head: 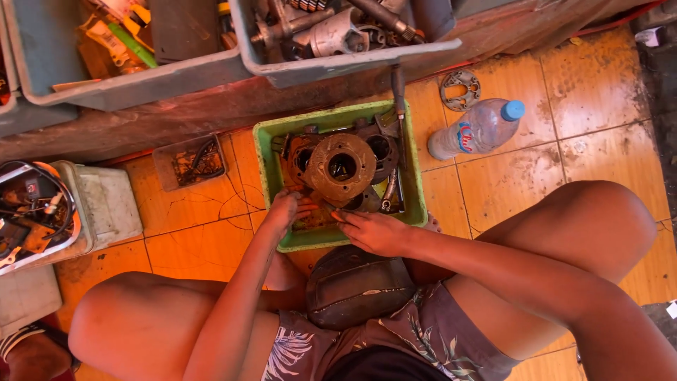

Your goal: Cleaning a motorcycle engine cylinder block using a brush and solvent in a green plastic tray.

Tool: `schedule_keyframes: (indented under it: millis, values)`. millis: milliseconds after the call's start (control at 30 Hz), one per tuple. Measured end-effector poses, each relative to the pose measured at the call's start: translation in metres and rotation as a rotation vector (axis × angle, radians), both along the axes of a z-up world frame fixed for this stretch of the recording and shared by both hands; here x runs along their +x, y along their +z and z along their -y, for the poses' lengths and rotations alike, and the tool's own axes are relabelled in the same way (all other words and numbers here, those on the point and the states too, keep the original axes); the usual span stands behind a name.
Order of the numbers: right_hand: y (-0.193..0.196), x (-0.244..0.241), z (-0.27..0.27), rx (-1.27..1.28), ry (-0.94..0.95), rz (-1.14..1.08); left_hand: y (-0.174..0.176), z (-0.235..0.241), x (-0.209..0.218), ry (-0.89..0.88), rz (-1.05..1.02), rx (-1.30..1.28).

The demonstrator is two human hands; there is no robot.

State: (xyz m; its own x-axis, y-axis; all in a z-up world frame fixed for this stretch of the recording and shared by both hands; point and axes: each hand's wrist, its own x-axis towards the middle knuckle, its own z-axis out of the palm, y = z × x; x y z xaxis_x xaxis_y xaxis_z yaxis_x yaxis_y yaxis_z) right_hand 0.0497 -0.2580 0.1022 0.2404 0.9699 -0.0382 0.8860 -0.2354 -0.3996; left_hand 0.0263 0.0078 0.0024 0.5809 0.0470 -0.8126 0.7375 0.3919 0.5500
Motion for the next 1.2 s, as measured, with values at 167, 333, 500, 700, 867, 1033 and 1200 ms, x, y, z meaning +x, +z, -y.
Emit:
schedule_keyframes:
  millis: [167, 333, 500, 700, 867, 1033, 1200]
  values:
    - [-0.024, -0.007, 0.003, 0.03, 0.026, 0.072, -0.029, -0.002, -0.001, 0.028, -0.013, -0.028]
    - [-0.041, -0.01, -0.002, -0.018, 0.032, 0.153, -0.014, 0.001, -0.002, 0.033, -0.023, 0.0]
    - [-0.001, 0.001, -0.021, -0.014, 0.051, 0.249, -0.008, -0.001, 0.003, -0.067, -0.033, 0.089]
    - [0.026, 0.001, -0.047, 0.023, -0.044, 0.141, -0.019, 0.001, 0.003, -0.04, -0.062, 0.094]
    - [0.025, 0.0, -0.05, -0.113, -0.045, 0.067, 0.015, 0.003, 0.006, -0.051, -0.051, 0.082]
    - [0.021, 0.011, -0.042, -0.149, -0.172, -0.389, 0.025, 0.004, 0.002, -0.087, -0.036, 0.041]
    - [0.072, 0.052, -0.047, -0.091, -0.342, -0.604, 0.019, 0.007, -0.001, -0.055, 0.011, 0.051]
